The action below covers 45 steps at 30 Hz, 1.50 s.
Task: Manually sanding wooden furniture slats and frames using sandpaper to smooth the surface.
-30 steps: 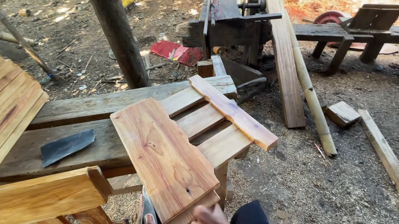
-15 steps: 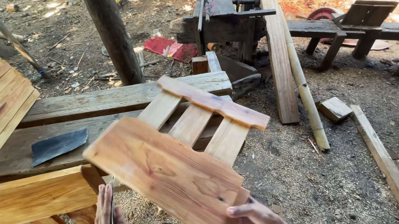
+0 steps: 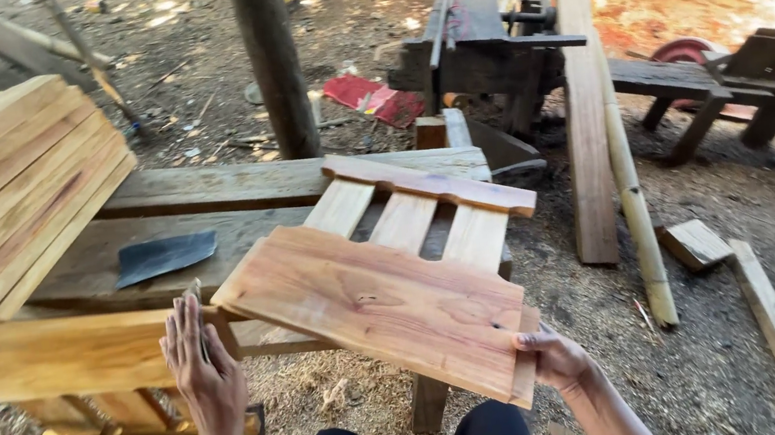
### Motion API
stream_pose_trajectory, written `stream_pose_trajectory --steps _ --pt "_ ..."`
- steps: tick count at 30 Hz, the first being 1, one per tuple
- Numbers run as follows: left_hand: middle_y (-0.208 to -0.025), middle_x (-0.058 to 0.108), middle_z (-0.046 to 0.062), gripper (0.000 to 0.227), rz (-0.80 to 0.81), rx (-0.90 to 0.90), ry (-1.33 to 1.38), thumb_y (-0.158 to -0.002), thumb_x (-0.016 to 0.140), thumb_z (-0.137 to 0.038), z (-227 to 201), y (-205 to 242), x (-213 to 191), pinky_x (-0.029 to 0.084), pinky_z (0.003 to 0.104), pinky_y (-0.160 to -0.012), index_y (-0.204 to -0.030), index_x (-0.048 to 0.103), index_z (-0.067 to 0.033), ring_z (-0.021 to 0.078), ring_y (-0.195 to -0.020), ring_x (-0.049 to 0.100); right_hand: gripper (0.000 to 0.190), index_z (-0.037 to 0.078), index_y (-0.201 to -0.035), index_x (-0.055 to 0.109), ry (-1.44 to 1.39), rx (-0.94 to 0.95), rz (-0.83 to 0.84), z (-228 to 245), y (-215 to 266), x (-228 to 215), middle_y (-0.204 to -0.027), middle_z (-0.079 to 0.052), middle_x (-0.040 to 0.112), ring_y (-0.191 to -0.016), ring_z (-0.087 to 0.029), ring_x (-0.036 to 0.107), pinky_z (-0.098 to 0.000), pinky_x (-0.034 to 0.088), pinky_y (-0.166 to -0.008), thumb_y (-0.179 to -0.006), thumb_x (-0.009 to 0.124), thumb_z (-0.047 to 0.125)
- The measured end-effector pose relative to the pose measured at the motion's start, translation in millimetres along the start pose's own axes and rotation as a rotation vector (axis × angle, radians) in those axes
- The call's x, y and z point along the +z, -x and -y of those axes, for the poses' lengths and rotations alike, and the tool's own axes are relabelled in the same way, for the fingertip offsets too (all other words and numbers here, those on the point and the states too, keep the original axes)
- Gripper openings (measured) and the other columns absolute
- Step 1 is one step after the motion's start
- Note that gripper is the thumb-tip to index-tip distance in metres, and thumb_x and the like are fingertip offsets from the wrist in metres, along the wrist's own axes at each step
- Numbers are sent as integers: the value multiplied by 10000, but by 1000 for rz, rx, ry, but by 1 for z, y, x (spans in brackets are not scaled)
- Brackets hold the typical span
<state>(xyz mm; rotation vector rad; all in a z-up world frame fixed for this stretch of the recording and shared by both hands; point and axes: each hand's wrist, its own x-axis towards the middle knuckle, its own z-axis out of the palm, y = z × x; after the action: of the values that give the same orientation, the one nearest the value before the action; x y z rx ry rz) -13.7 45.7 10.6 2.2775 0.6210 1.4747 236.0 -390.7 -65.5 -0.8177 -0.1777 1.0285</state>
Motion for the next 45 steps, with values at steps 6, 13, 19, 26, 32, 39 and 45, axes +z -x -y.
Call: stream_pose_trajectory --steps 6,13,19,26,32,39,45 --pt "-1583 475 117 476 135 -100 44 -1111 384 -270 9 -34 -17 278 516 -1226 -1567 432 -144 368 -1488 365 1056 -122 -1463 275 3 -25 69 8 -4 -19 -1258 -371 546 -1233 -449 555 -540 521 -1028 -659 901 153" --pt "-1503 567 122 445 143 -154 130 -1114 427 -260 21 -43 -25 529 445 -1057 -1553 438 -184 331 -1344 587 1029 -124 -1474 265 122 -137 100 44 -12 -73 -1140 -338 581 -1032 -434 663 -524 598 -768 -710 857 228" --pt "-1434 598 175 472 160 -229 110 -1110 407 -237 7 -40 -24 596 440 -933 -1577 420 -171 316 -1237 644 912 -121 -1384 416 140 -131 -9 55 -3 -78 -1124 -345 646 -991 -370 695 -423 606 -845 -665 863 218" --pt "-1535 544 161 470 176 -442 371 -1111 369 -261 -38 -25 29 565 459 -859 -1566 441 -167 369 -1096 629 1036 1 -1334 460 62 -77 -524 54 23 37 -1173 -277 608 -1058 -397 677 -495 648 -781 -483 921 372" --pt "-1477 555 207 452 139 -532 482 -1114 357 -280 -83 -41 4 596 407 -900 -1537 467 -167 283 -1173 663 1047 9 -1349 425 283 -215 -513 51 28 44 -1145 -245 592 -996 -342 670 -441 634 -714 -510 926 387" --pt "-1515 496 273 397 53 -128 478 -1178 349 -240 -61 15 -32 511 378 -1031 -1547 431 -117 299 -1325 559 1003 42 -1310 441 407 -169 -457 83 25 82 -1125 -202 605 -948 -302 688 -395 677 -692 -482 900 375" --pt "-1505 555 147 442 152 -587 453 -1044 408 -254 -73 9 -44 624 329 -505 -1479 485 -257 189 -857 733 835 -45 -1168 532 375 -143 -424 111 -21 43 -963 -202 648 -755 -243 675 -319 591 -546 -573 963 351"
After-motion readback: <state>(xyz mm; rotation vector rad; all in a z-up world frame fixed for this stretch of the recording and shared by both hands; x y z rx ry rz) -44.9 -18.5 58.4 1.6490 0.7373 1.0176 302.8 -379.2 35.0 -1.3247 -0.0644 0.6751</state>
